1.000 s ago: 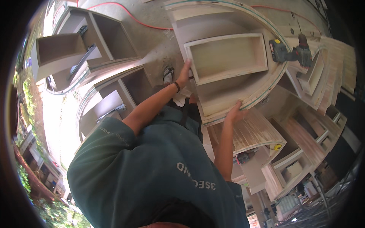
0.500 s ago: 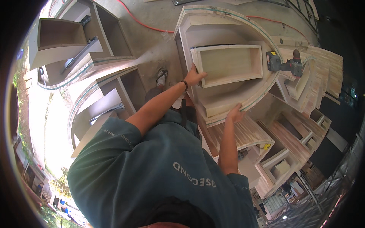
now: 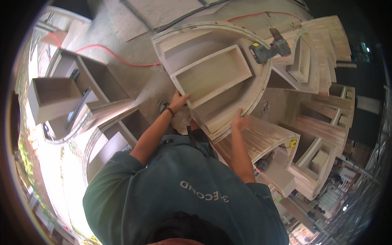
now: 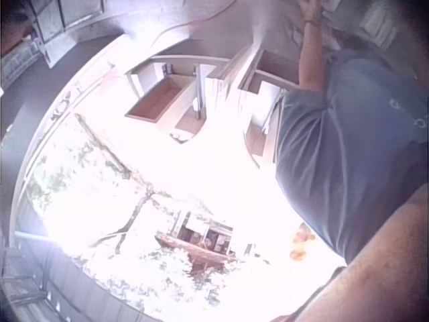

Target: The person uses a cordless drill to create holes in the side panels of a small wooden drawer box. They hold the drawer steady with one hand while operating the drill with the other, drilling multiple holes into the same piece of wood before moving to another drawer unit.

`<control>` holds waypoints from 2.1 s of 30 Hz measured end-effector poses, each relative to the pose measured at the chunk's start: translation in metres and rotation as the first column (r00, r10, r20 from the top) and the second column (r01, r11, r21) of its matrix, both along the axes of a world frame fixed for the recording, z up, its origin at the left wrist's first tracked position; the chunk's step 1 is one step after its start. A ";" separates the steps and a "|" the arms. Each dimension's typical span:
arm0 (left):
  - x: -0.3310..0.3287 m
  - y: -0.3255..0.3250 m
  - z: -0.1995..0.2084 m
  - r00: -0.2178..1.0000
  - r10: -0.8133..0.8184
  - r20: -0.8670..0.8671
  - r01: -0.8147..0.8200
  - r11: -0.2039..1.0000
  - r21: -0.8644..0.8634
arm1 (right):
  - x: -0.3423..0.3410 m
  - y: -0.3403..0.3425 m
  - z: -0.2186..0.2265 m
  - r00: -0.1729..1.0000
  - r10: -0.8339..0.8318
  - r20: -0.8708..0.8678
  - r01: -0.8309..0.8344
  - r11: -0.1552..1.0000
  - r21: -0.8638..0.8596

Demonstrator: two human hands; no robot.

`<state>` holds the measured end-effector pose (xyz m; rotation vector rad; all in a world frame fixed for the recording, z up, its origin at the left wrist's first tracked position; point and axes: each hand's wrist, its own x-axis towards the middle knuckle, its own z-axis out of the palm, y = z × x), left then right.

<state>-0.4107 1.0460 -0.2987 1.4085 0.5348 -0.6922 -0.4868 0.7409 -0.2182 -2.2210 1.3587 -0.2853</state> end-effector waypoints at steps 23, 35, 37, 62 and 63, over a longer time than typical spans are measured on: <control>-0.061 0.084 -0.004 0.998 0.014 -0.068 -0.010 0.998 0.065 | 0.011 0.007 0.019 0.989 -0.078 -0.124 0.085 0.995 0.052; -0.124 0.163 0.019 0.975 0.155 -0.160 -0.132 0.980 0.147 | 0.008 0.013 0.033 0.990 -0.045 -0.132 0.062 0.990 0.126; -0.112 0.141 0.022 0.979 0.166 -0.121 -0.156 0.984 0.086 | 0.009 0.015 0.038 0.987 -0.057 -0.147 0.075 0.990 0.119; -0.135 0.053 0.135 0.991 -0.133 -0.031 0.130 0.850 0.511 | 0.331 -0.201 0.042 0.521 0.463 0.717 -0.714 0.696 0.069; -0.151 0.056 0.132 0.996 -0.093 -0.013 0.084 0.824 0.561 | 0.331 -0.198 0.040 0.534 0.461 0.709 -0.711 0.698 0.083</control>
